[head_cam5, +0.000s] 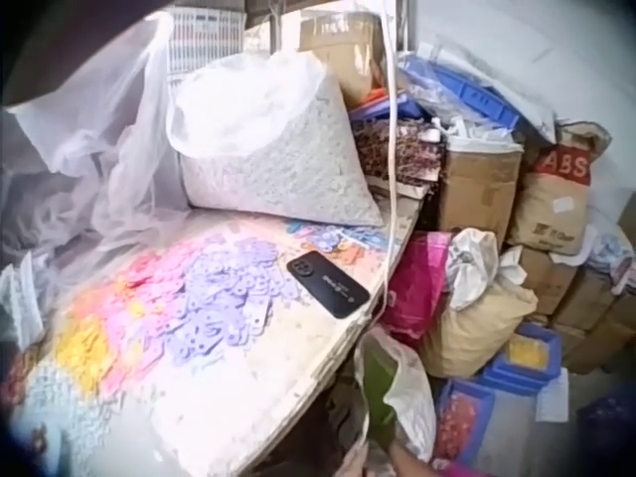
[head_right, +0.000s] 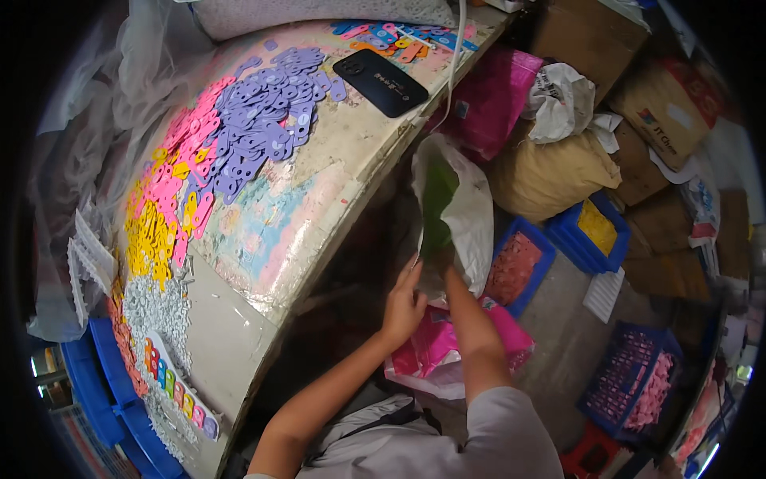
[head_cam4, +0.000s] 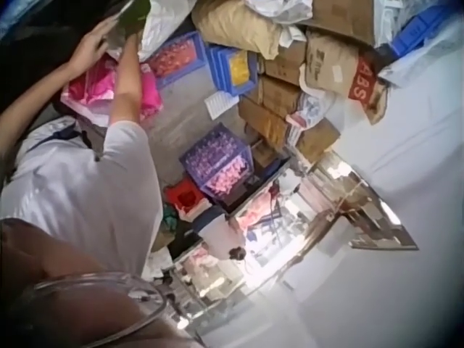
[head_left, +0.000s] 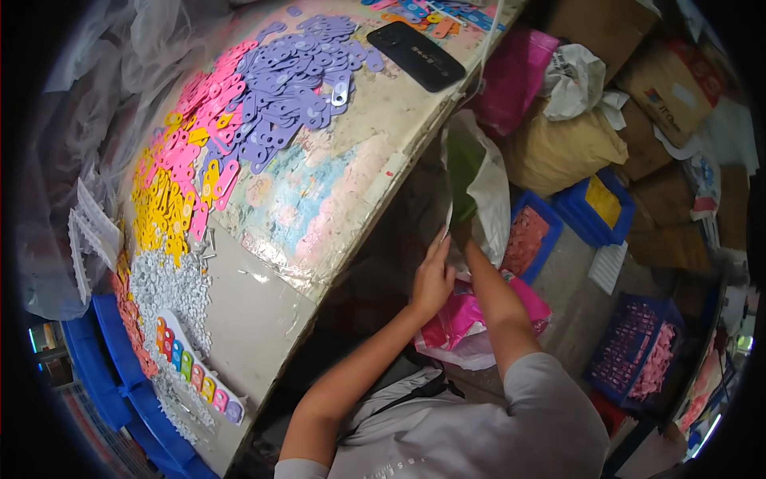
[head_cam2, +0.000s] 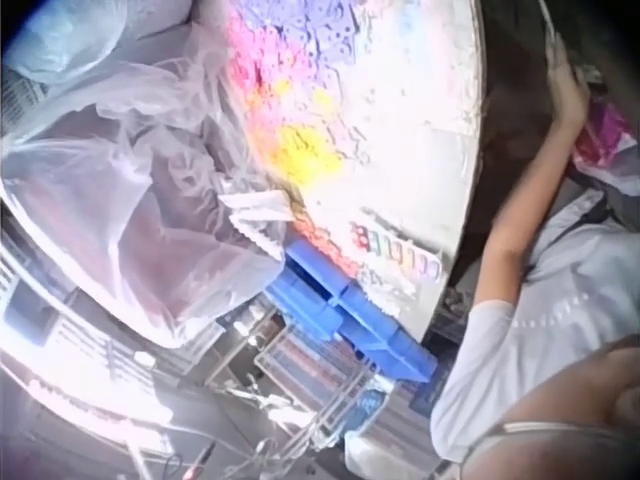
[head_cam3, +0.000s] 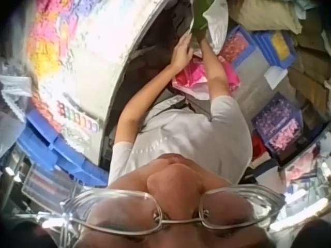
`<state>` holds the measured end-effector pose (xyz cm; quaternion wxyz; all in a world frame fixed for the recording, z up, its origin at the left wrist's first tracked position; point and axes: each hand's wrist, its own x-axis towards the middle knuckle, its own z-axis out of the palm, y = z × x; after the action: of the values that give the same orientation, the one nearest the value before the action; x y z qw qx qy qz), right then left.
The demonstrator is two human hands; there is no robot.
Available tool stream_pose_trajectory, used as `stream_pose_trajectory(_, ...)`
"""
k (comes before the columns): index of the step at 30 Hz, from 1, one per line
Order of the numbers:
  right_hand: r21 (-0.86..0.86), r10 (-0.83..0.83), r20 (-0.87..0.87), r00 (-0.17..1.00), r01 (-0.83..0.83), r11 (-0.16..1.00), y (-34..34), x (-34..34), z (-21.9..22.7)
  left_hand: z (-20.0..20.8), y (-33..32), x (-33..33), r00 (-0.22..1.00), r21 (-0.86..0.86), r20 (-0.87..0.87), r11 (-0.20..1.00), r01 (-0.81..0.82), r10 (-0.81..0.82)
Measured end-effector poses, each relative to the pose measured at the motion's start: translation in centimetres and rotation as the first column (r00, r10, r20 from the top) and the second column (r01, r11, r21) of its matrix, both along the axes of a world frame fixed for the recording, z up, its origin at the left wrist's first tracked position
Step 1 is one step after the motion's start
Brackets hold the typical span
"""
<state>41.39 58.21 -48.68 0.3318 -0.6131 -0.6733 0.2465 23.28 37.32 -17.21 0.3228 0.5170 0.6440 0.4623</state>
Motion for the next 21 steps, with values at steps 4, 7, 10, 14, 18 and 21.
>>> stream_pose_trajectory(4,-0.126,0.009,0.077,0.997,0.001,0.992,0.4,2.6,1.3,2.6,-0.5,0.4,0.995,-0.033,0.096,0.999,0.015,-0.011)
stream_pose_trajectory(7,-0.213,0.014,0.145,0.989,0.017,0.977,0.8,5.0,2.7,3.5,-0.6,1.3,0.988,0.023,0.152,1.000,-0.022,0.018)
stream_pose_trajectory(10,-0.176,-0.034,0.241,0.970,0.078,0.981,0.3,2.0,6.1,2.1,-1.4,-0.4,0.978,-0.017,0.163,0.992,-0.125,0.126)
stream_pose_trajectory(14,0.129,-0.217,0.320,0.922,0.185,0.974,-1.1,-1.9,10.2,-2.0,-2.8,-1.3,0.991,-0.168,0.024,0.978,-0.127,0.133)
stream_pose_trajectory(18,-0.158,-0.041,0.504,0.863,0.139,0.978,-1.8,-3.6,6.6,-5.1,-2.5,-1.2,0.968,-0.207,0.178,0.968,-0.140,0.178)
stream_pose_trajectory(21,-0.155,0.012,0.385,0.923,0.052,0.986,-2.3,-3.3,2.0,-5.5,-2.9,-1.5,0.959,-0.122,0.189,0.974,-0.189,0.210)
